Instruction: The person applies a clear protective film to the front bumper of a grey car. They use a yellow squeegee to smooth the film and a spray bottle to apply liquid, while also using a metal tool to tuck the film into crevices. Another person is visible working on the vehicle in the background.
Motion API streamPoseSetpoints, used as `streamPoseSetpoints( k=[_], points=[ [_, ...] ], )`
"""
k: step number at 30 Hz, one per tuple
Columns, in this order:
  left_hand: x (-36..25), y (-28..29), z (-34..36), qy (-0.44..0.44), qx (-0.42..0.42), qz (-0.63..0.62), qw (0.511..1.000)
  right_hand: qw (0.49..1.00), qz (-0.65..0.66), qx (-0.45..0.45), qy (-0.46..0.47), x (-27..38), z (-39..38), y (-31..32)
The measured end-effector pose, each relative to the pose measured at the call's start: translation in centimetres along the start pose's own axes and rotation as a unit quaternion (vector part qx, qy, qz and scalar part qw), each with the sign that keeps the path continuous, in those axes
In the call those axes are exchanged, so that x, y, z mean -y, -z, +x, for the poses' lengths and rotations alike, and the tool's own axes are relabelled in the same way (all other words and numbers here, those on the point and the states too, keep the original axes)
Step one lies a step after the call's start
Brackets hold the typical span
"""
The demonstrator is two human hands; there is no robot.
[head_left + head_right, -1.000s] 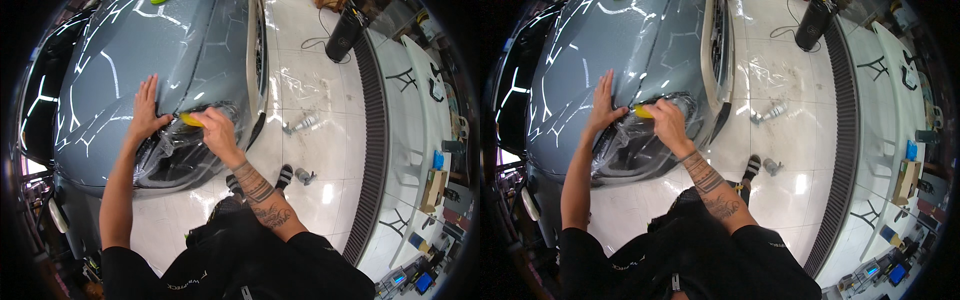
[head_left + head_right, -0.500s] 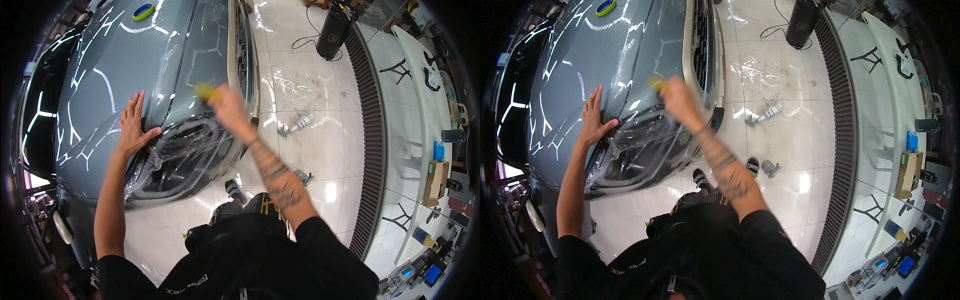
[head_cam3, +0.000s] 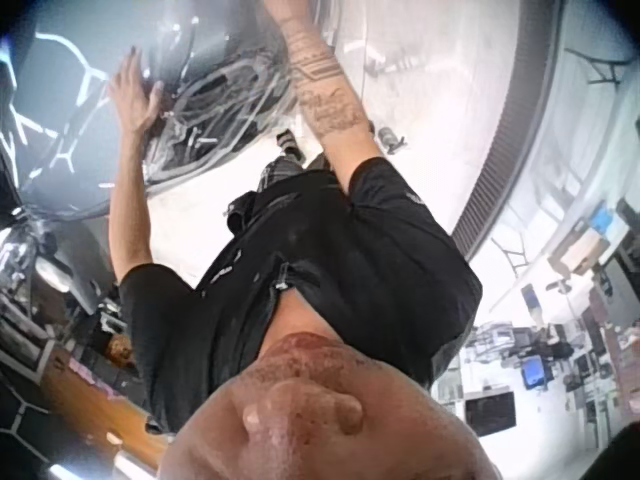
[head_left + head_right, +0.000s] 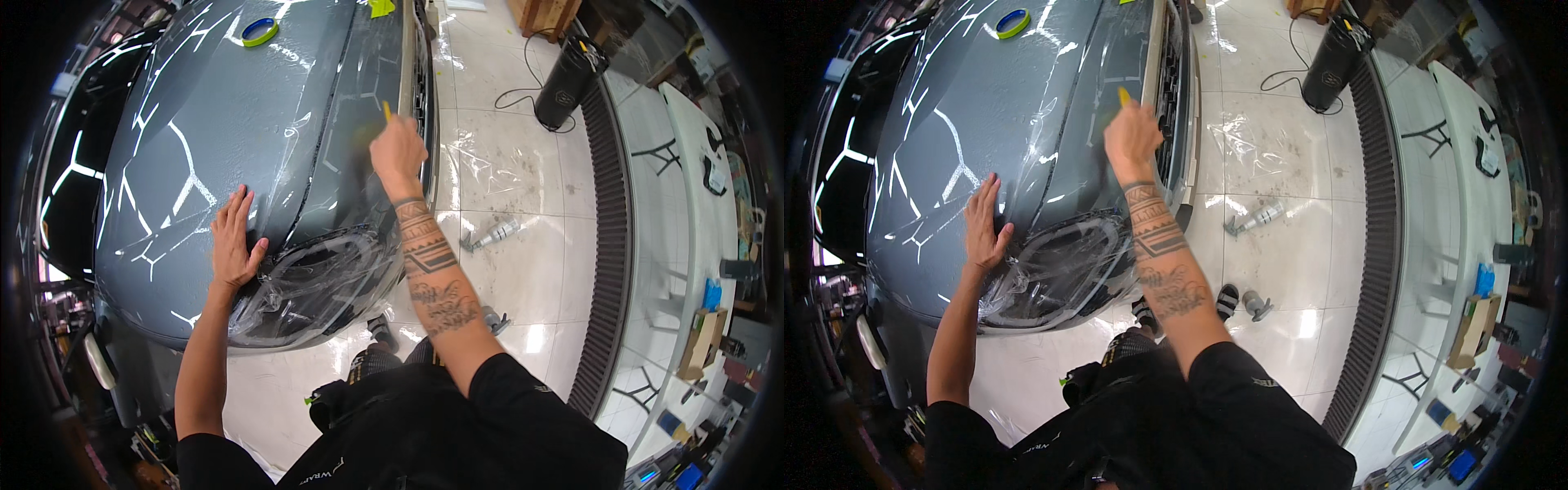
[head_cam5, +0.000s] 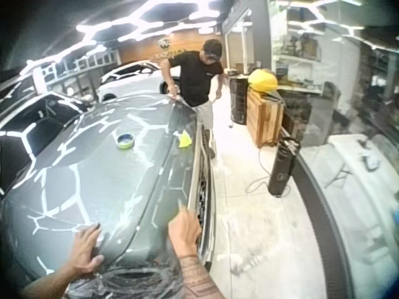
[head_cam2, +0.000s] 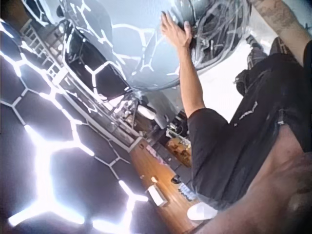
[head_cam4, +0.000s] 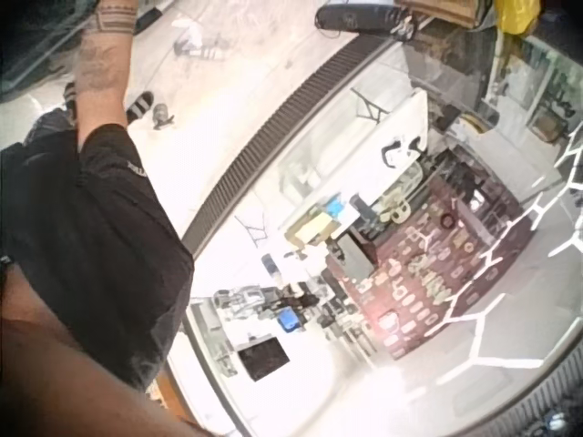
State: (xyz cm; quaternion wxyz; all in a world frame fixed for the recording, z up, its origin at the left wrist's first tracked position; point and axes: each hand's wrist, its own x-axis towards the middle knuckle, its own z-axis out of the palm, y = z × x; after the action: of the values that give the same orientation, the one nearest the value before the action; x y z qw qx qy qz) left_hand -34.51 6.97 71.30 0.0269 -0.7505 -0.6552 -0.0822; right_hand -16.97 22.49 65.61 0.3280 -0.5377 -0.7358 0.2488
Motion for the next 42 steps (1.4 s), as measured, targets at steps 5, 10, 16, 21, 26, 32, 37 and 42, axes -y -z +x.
streamPoseSetpoints(
  k=[5, 10, 16, 21, 26, 32, 37, 42],
  points=[
    [0.7, -0.3, 0.1, -0.004, -0.002, -0.014, 1.000, 0.966, 0.219, 0.122, 0.061, 5.4, -4.3, -1.7],
    [0.3, -0.1, 1.4, -0.004, -0.013, -0.011, 1.000, 0.986, 0.162, 0.025, -0.012, -4.4, 1.0, 0.9],
    [0.5, -1.2, 1.7, 0.004, -0.019, -0.023, 1.000, 0.947, 0.302, 0.074, 0.084, 2.0, -4.9, -1.0],
    [-0.1, -1.1, 0.9, 0.019, -0.024, 0.002, 1.000, 0.942, 0.325, 0.040, -0.073, -9.6, 2.6, 6.1],
    [0.2, -2.1, 2.0, 0.012, -0.041, -0.019, 0.999, 0.971, -0.042, -0.210, 0.106, -3.9, -7.8, -0.9],
    [0.1, -2.3, -0.3, 0.024, -0.043, -0.038, 0.998, 0.923, 0.357, -0.005, 0.142, -7.2, -10.4, 0.9],
    [-0.1, -2.5, 2.8, -0.021, -0.055, -0.033, 0.998, 0.988, 0.085, -0.124, -0.025, -16.2, -0.6, 2.4],
    [0.1, -2.7, 0.2, 0.005, -0.048, -0.034, 0.998, 0.954, 0.272, -0.031, 0.120, -8.8, -17.6, -2.9]
  ],
)
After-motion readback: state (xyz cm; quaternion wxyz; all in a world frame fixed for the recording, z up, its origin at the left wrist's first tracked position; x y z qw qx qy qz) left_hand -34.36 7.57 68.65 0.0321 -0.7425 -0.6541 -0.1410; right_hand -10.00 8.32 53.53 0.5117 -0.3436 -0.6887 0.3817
